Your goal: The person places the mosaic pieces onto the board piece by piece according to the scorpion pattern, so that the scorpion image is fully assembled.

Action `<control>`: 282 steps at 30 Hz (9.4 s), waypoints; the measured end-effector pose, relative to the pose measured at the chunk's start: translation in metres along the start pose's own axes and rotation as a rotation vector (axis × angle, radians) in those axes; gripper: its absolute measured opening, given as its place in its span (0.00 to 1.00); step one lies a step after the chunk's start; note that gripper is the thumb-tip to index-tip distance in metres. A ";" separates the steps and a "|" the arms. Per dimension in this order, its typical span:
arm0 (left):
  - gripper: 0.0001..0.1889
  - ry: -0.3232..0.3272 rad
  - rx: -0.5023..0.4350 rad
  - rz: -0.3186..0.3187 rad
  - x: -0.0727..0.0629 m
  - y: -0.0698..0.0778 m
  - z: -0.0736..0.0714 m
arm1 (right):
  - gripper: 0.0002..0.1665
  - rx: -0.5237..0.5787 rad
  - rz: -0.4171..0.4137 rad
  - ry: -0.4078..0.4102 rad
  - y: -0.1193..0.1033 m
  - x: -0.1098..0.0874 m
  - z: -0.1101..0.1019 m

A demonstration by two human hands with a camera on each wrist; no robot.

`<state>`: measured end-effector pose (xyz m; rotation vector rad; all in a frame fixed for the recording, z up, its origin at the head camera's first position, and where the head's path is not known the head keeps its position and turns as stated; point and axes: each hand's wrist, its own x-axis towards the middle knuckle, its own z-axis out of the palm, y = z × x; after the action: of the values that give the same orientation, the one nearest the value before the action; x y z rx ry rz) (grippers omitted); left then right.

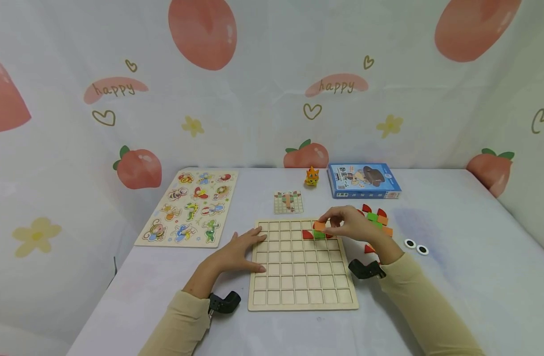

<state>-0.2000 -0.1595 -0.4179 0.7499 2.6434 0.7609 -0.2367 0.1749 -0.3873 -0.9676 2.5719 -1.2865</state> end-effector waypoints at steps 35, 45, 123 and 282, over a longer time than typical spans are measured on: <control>0.45 -0.007 0.005 -0.002 0.001 0.001 0.000 | 0.12 0.041 0.102 -0.091 0.014 0.048 0.046; 0.45 -0.005 0.011 -0.010 0.001 0.000 0.000 | 0.11 0.023 0.094 -0.101 0.009 0.046 0.048; 0.44 0.000 0.013 -0.012 0.000 0.001 0.000 | 0.17 -0.021 0.243 0.008 0.014 -0.016 -0.021; 0.45 0.007 0.017 -0.012 0.001 -0.001 0.002 | 0.20 0.017 0.312 -0.002 0.015 -0.037 -0.018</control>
<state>-0.2005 -0.1589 -0.4206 0.7362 2.6616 0.7397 -0.2208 0.2149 -0.3936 -0.5339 2.5730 -1.2163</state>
